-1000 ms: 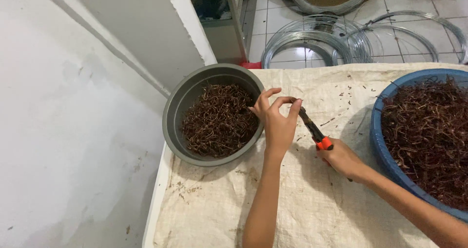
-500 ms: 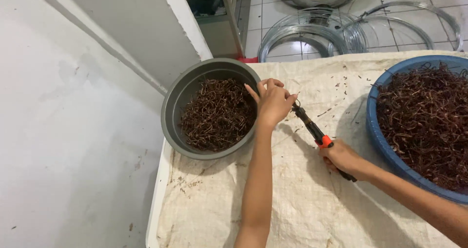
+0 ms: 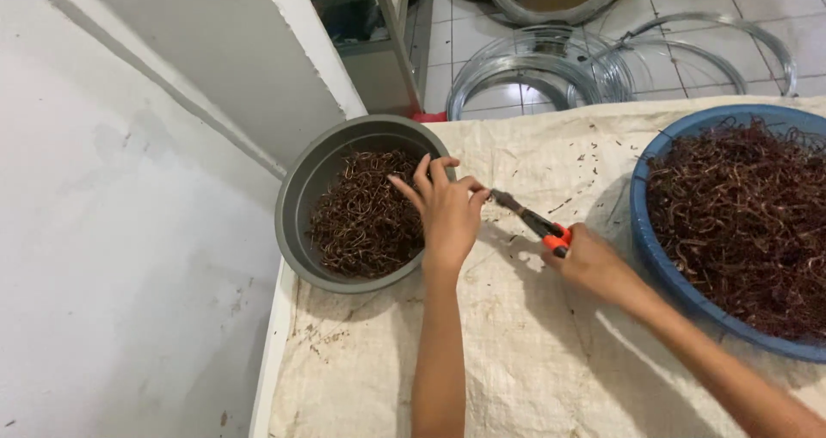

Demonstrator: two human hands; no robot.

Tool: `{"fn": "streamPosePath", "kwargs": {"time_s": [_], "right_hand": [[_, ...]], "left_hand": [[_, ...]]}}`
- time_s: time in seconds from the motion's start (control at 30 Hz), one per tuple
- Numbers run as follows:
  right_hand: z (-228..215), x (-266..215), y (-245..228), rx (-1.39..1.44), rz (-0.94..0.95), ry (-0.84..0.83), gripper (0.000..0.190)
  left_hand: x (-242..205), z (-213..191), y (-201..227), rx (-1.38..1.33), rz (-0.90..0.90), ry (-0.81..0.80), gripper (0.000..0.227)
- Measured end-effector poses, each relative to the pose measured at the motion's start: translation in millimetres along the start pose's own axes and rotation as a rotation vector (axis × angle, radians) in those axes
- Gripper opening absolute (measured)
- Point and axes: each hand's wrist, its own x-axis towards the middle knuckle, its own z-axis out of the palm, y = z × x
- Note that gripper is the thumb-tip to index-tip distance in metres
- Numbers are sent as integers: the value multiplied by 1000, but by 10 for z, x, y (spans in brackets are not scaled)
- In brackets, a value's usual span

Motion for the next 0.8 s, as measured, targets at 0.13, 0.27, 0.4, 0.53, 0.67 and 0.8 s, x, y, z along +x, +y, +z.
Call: {"fn": "streamPosePath", "kwargs": {"time_s": [0.13, 0.27, 0.4, 0.53, 0.67, 0.8], "right_hand": [[258, 383, 88, -263, -137, 260, 69], [520, 622, 203, -466, -247, 471, 84], [643, 707, 398, -393, -505, 734, 93], [617, 539, 474, -247, -561, 697, 75], [568, 332, 503, -64, -649, 653, 61], [615, 227, 579, 85, -613, 487, 59]], "left_hand": [[-53, -192, 100, -28, 0, 38, 10], [-91, -110, 118, -116, 97, 95, 13], [-73, 40, 194, -155, 189, 103, 15], [16, 231, 315, -209, 252, 46, 13], [157, 252, 650, -617, 515, 55, 7], [262, 487, 1231, -986, 764, 183, 19]]}}
